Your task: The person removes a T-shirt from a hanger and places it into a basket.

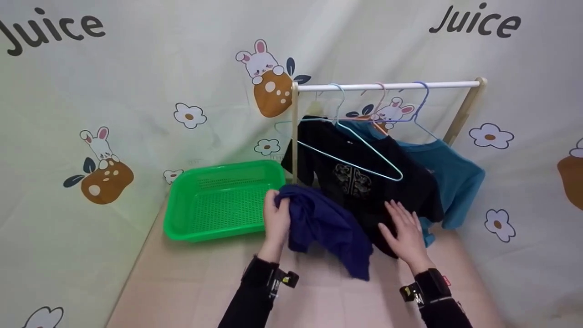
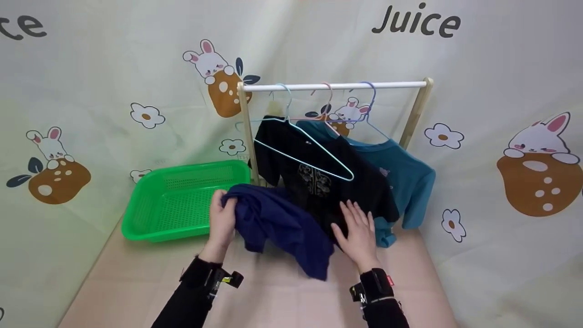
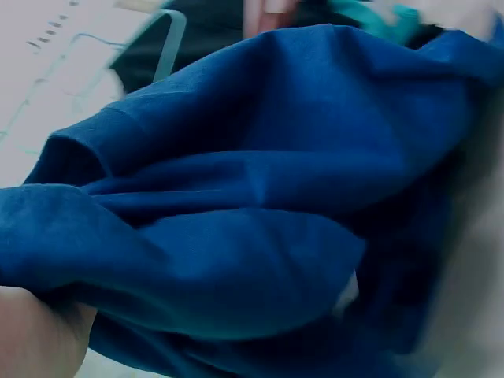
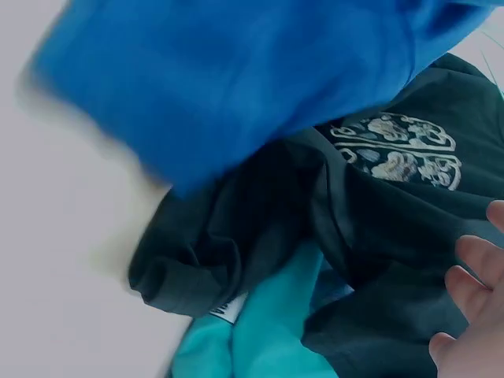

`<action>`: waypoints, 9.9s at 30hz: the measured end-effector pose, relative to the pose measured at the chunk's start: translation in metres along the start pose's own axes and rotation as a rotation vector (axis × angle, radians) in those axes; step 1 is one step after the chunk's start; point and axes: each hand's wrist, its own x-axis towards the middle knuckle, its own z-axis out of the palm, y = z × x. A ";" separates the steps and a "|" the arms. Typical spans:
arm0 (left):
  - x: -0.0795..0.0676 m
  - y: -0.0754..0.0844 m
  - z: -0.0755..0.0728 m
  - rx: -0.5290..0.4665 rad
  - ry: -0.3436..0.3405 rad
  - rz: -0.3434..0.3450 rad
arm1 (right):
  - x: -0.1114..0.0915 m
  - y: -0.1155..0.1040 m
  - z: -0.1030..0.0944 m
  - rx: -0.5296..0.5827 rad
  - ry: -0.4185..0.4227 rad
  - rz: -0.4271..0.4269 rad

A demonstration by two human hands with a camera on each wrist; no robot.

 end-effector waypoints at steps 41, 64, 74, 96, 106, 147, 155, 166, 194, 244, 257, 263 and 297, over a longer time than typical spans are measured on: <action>0.142 0.104 -0.081 0.046 0.142 0.299 | 0.029 0.005 -0.063 0.018 0.160 0.008; 0.080 -0.055 -0.135 0.725 -0.264 -0.083 | 0.080 -0.012 -0.079 0.013 0.134 -0.018; 0.043 -0.078 -0.130 0.814 -0.269 0.110 | 0.104 -0.022 -0.079 -0.010 0.118 -0.053; -0.012 -0.095 -0.113 0.968 -0.301 0.541 | 0.159 -0.044 -0.083 0.001 0.040 -0.021; -0.043 -0.098 -0.097 1.002 -0.396 0.604 | 0.185 -0.051 -0.081 0.040 -0.025 0.007; -0.109 -0.134 -0.035 1.074 -0.534 0.538 | 0.238 -0.089 -0.086 0.106 0.026 0.193; -0.105 -0.134 -0.025 1.054 -0.516 0.511 | 0.231 -0.078 -0.105 0.148 0.094 0.199; -0.104 -0.135 -0.027 1.020 -0.504 0.489 | 0.189 -0.041 -0.099 0.160 0.059 0.269; -0.089 -0.140 -0.035 1.003 -0.393 0.497 | 0.061 0.017 -0.047 0.195 0.097 0.442; -0.080 -0.131 -0.047 0.855 -0.650 0.547 | -0.022 -0.049 0.012 0.567 -0.011 -0.251; -0.070 -0.117 -0.057 0.843 -0.772 0.540 | -0.017 -0.043 0.008 0.575 0.045 -0.232; -0.064 -0.111 -0.063 0.773 -0.731 0.479 | -0.017 -0.036 0.003 0.581 0.043 -0.163; -0.065 -0.111 -0.054 0.853 -0.499 0.417 | 0.020 -0.036 0.008 1.268 0.101 0.042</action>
